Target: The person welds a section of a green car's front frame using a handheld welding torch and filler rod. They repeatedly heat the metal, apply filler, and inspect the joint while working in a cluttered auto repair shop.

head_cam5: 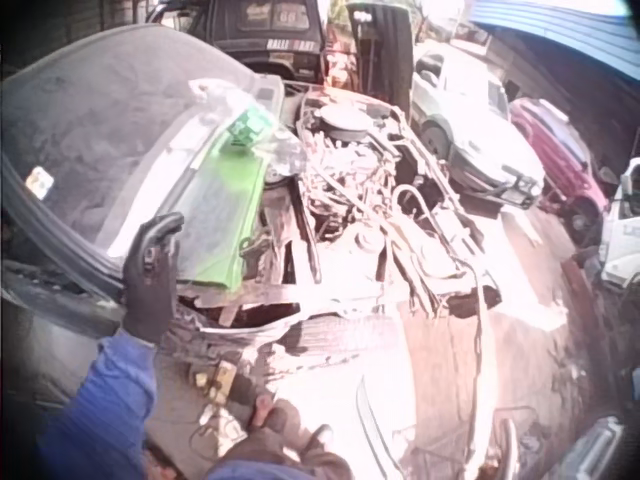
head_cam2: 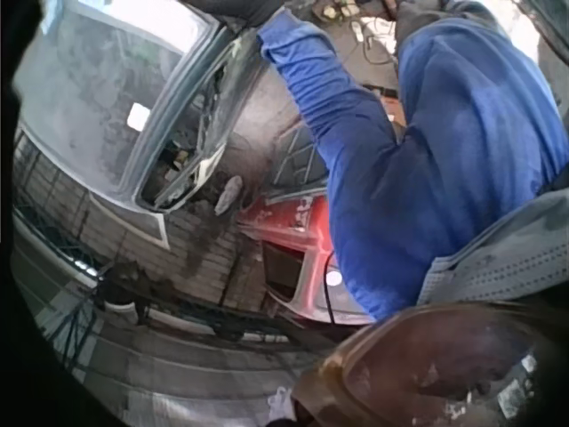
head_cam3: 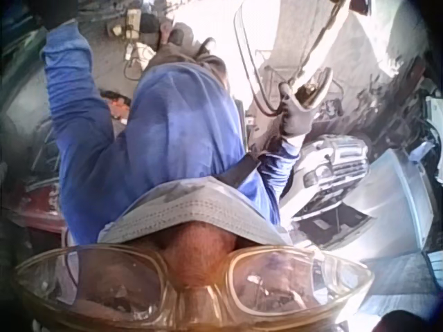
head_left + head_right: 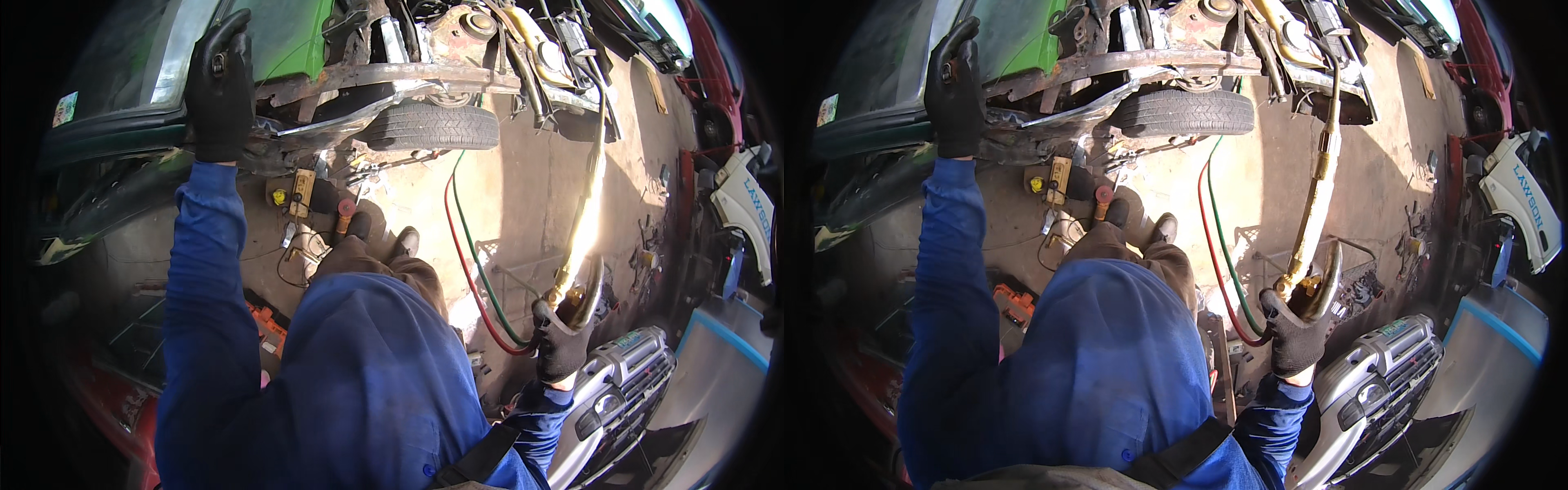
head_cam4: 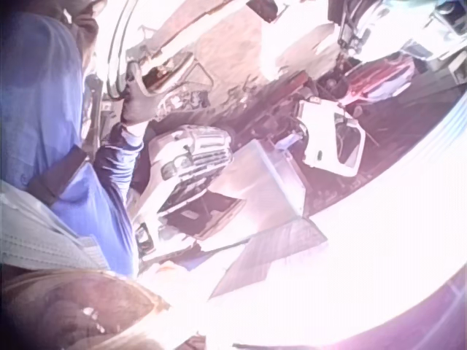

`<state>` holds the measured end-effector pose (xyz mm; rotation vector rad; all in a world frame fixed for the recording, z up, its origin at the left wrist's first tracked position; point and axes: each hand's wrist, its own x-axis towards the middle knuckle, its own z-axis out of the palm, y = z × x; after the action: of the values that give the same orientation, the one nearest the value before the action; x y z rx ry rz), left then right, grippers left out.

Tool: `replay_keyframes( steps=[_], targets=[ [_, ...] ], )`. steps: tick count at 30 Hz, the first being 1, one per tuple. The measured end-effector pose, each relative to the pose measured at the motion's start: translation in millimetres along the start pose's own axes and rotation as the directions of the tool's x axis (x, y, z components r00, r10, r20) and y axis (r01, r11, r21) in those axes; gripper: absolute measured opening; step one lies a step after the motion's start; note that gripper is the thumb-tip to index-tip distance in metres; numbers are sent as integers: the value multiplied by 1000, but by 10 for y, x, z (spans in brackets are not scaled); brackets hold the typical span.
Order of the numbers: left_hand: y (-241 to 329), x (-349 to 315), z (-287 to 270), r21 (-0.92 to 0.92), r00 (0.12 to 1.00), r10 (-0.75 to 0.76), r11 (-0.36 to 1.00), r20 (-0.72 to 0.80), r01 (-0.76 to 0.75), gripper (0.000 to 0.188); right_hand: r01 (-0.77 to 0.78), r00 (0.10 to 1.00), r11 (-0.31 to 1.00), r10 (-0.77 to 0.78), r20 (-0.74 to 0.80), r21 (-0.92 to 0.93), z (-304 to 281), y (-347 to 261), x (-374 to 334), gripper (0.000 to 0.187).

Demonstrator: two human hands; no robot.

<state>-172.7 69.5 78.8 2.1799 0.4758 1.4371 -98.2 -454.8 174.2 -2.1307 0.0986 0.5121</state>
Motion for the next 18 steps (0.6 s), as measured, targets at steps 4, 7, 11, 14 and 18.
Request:
replay_keyframes(
  steps=[4,7,11,14,18],
  targets=[
    [915,-861,139,-353,719,-360,687,594,636,30,-26,999,993,23,30,118,207,-63,-379,73],
    [1494,-1361,376,-227,327,-245,363,913,904,36,14,998,980,-27,61,198,484,48,-531,100],
    [1831,-1619,523,-158,156,-46,-49,987,986,30,187,964,976,-161,214,-109,667,186,-615,53],
    [1835,-1711,654,-206,208,-58,33,976,978,31,107,970,985,-75,229,-132,719,248,-659,39],
    [1504,-1912,923,-207,238,-105,243,966,948,36,87,974,996,-88,208,14,714,298,-711,41]
  ],
)
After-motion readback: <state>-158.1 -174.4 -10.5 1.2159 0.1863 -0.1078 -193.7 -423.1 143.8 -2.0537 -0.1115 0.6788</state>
